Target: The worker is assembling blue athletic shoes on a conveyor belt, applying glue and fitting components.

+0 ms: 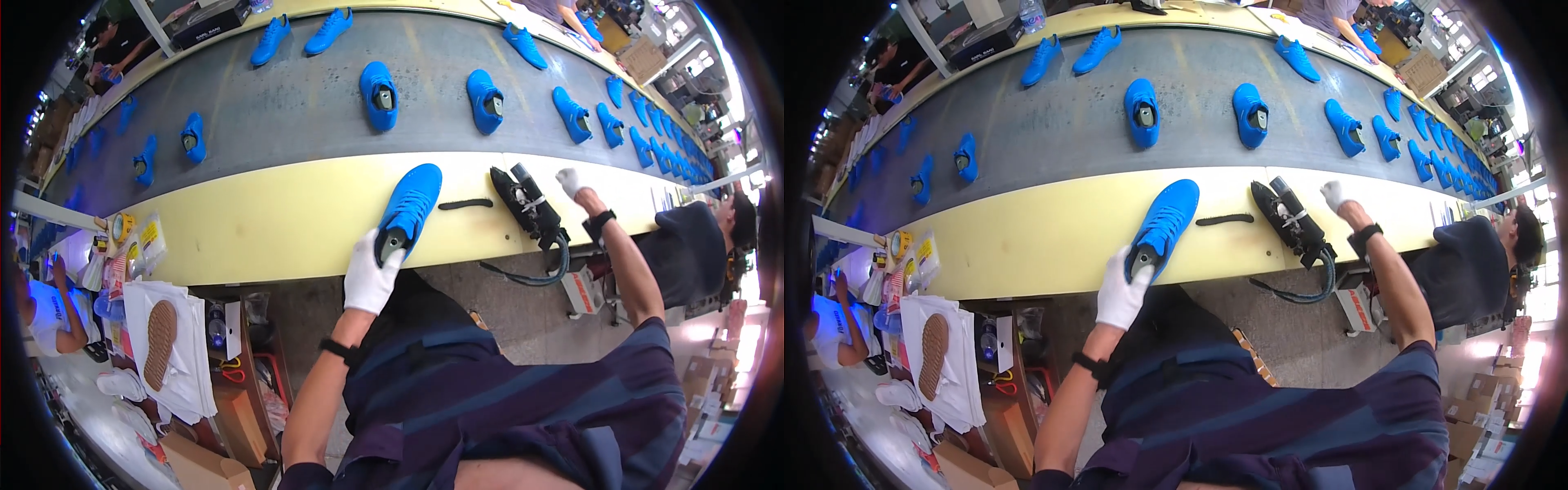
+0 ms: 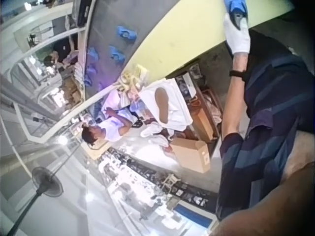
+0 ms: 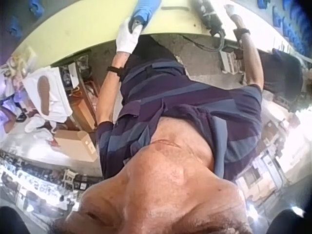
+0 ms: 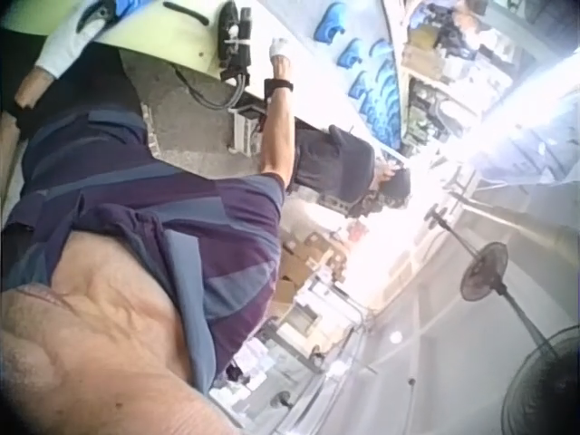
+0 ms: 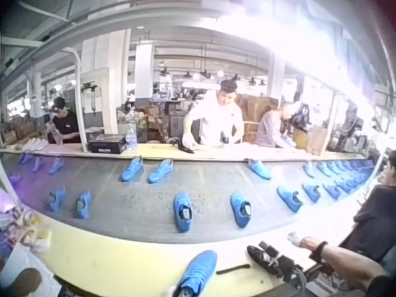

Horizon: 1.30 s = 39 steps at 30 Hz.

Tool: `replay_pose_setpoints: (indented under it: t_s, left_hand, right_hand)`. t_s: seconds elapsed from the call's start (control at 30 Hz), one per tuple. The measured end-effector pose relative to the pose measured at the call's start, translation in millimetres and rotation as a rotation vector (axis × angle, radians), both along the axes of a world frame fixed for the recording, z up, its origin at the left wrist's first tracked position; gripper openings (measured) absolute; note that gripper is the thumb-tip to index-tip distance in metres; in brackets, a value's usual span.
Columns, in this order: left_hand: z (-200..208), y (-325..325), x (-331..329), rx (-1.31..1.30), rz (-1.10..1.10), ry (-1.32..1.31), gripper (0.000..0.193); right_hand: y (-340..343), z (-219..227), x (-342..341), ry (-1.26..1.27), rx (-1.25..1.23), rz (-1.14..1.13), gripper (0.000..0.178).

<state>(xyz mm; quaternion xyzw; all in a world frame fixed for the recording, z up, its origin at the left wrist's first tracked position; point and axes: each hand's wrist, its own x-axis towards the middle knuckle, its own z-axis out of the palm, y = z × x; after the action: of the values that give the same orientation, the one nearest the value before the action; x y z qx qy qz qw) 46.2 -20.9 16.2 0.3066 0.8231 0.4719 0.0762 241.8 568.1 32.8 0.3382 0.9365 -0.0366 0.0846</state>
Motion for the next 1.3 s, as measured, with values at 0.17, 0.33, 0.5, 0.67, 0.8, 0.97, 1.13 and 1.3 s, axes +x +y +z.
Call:
replay_pose_setpoints:
  t_s: [0.17,0.33,0.5,0.67,0.8,0.97,1.13,1.3]
  left_hand:
    - [-21,-41,13,0.042,0.231,-0.715,0.073]
    - [-22,-30,15,0.415,0.278,-1.924,0.121]
    - [-43,-12,2,0.795,-0.069,-2.221,0.112]
    - [-48,-9,14,0.882,0.021,-2.183,0.090]
    - [-42,-2,28,0.975,0.054,-2.179,0.071]
    - [-42,4,32,0.911,0.057,-2.180,0.082]
    - [-50,7,26,0.998,-0.016,-2.216,0.082]
    - [-38,12,40,0.872,0.156,-2.213,0.081]
  right_hand:
    - [15,-55,41,0.159,-0.212,-0.107,0.048]
    - [-109,38,-52,0.659,0.037,0.336,0.031]
    - [-252,118,-79,0.645,-0.049,0.494,0.017]
    - [-206,69,-78,0.568,0.291,0.268,0.036]
    - [-185,41,-74,0.424,-0.102,0.047,0.041]
    - [-185,27,-73,0.470,-0.061,0.121,0.043]
    - [-202,33,-71,0.510,0.276,0.140,0.045]
    - [-287,70,-73,0.697,-0.242,0.471,0.046]
